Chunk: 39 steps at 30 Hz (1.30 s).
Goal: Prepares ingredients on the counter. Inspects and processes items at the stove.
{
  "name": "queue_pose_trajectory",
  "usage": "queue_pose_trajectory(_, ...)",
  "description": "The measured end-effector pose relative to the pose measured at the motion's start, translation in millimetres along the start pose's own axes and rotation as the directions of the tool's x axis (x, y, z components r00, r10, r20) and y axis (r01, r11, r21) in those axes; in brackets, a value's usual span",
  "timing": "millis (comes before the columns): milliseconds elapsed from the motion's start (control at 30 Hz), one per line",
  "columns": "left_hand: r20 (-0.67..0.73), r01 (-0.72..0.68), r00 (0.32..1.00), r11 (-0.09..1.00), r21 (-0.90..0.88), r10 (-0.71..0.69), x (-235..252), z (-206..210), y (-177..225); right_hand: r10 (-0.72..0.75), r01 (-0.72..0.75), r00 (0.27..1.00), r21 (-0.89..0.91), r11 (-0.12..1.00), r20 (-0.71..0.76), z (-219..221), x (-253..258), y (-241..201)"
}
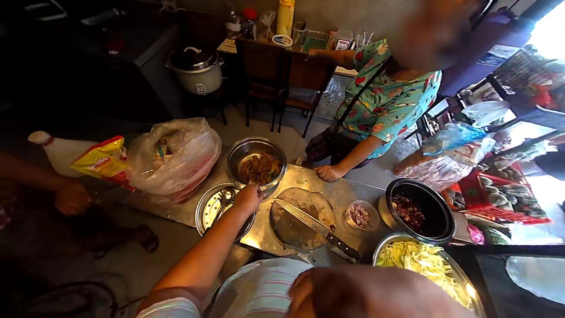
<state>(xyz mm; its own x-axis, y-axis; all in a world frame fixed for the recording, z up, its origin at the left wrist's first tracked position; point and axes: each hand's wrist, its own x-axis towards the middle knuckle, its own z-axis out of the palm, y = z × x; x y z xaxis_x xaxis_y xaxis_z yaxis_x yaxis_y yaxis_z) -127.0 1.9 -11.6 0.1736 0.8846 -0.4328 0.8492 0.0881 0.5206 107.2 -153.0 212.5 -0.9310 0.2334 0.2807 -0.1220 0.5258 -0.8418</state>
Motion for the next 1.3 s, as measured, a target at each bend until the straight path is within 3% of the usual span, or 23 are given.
queue_pose_trajectory(33,0.05,0.05,0.998,0.991,-0.128,-0.044,2.2,0.5,-1.5,0.067,-0.055,0.985,0.076,0.996,-0.156,-6.6,-26.7,28.5)
queue_pose_trajectory(67,0.1,0.078,0.994,0.962,-0.261,-0.053,2.9,3.8,-3.0,0.217,-0.206,0.921,0.069,0.976,-0.324,-9.3,-54.6,60.0)
queue_pose_trajectory(100,0.132,0.083,0.991,0.927,-0.366,-0.037,2.4,7.0,-3.3,0.401,-0.447,0.793,0.01,0.894,-0.459,-7.6,-78.6,90.8)
queue_pose_trajectory(133,0.117,0.059,0.993,0.911,-0.408,-0.012,2.2,6.8,-2.9,0.602,-0.725,0.603,-0.044,0.688,-0.524,-1.8,-99.2,120.4)
queue_pose_trajectory(167,0.062,0.004,0.998,0.924,-0.382,0.021,4.2,2.5,-3.2,0.752,-0.905,0.394,-0.081,0.418,-0.529,7.7,-115.9,147.0)
queue_pose_trajectory(200,-0.009,-0.048,0.999,0.952,-0.301,0.047,8.5,-5.1,-4.1,0.829,-0.976,0.218,-0.094,0.199,-0.514,21.5,-130.1,169.7)
queue_pose_trajectory(233,-0.076,-0.075,0.995,0.979,-0.191,0.061,14.0,-15.6,-5.9,0.852,-0.994,0.106,-0.084,0.073,-0.513,38.3,-142.2,188.0)
queue_pose_trajectory(267,-0.125,-0.066,0.99,0.996,-0.067,0.058,20.5,-27.5,-10.1,0.849,-0.998,0.04,-0.07,0.003,-0.527,55.0,-151.6,201.8)
queue_pose_trajectory(333,-0.223,0.0,0.975,0.996,0.094,0.021,33.3,-48.4,-28.6,0.812,-0.997,-0.021,-0.049,-0.062,-0.584,82.6,-162.4,218.7)
queue_pose_trajectory(400,-0.28,0.076,0.959,0.995,0.071,-0.053,40.9,-70.7,-51.7,0.774,-0.994,-0.062,-0.028,-0.103,-0.63,95.0,-166.0,232.6)
queue_pose_trajectory(500,-0.311,0.115,0.944,0.993,0.007,-0.107,45.7,-88.1,-82.1,0.73,-0.991,-0.103,0.011,-0.13,-0.675,95.8,-164.7,244.7)
queue_pose_trajectory(567,-0.316,0.14,0.941,0.989,0.041,-0.12,40.3,-88.8,-94.8,0.766,-0.99,-0.123,0.023,-0.14,-0.631,89.2,-167.0,245.1)
queue_pose_trajectory(667,-0.255,0.187,0.955,0.975,0.117,-0.152,14.8,-84.4,-106.7,0.773,-0.996,-0.085,0.058,-0.063,-0.629,81.8,-171.0,239.4)
queue_pose_trajectory(767,-0.021,0.236,0.971,0.952,0.195,-0.237,-16.3,-69.7,-112.2,0.745,-0.99,-0.09,0.141,0.005,-0.661,82.0,-173.3,237.1)
queue_pose_trajectory(833,0.132,0.289,0.936,0.928,0.236,-0.325,-35.0,-54.7,-116.4,0.743,-0.98,-0.117,0.197,0.02,-0.659,83.8,-170.2,240.9)
queue_pose_trajectory(900,0.198,0.327,0.901,0.905,0.274,-0.386,-50.4,-40.7,-119.7,0.746,-0.981,-0.118,0.194,0.016,-0.655,84.1,-168.1,247.2)
queue_pose_trajectory(967,0.213,0.345,0.887,0.894,0.285,-0.41,-62.5,-28.3,-124.5,0.763,-0.986,-0.128,0.166,-0.028,-0.634,81.6,-163.3,250.1)
queue_pose_trajectory(1067,0.198,0.369,0.882,0.889,0.271,-0.427,-73.4,-16.7,-125.1,0.752,-0.977,-0.181,0.031,-0.209,-0.634,70.2,-142.0,239.5)
queue_pose_trajectory(1133,0.136,0.412,0.885,0.885,0.216,-0.446,-81.6,-10.3,-121.7,0.744,-0.978,-0.112,-0.06,-0.2,-0.659,60.7,-122.1,228.1)
queue_pose_trajectory(1200,0.031,0.445,0.89,0.883,0.151,-0.454,-89.5,-6.0,-111.5,0.774,-0.993,0.041,-0.112,-0.039,-0.632,51.0,-99.9,222.0)
queue_pose_trajectory(1300,-0.062,0.416,0.909,0.885,0.212,-0.412,-97.1,6.3,-84.6,0.885,-0.964,0.267,-0.096,0.249,-0.381,44.7,-67.7,227.3)
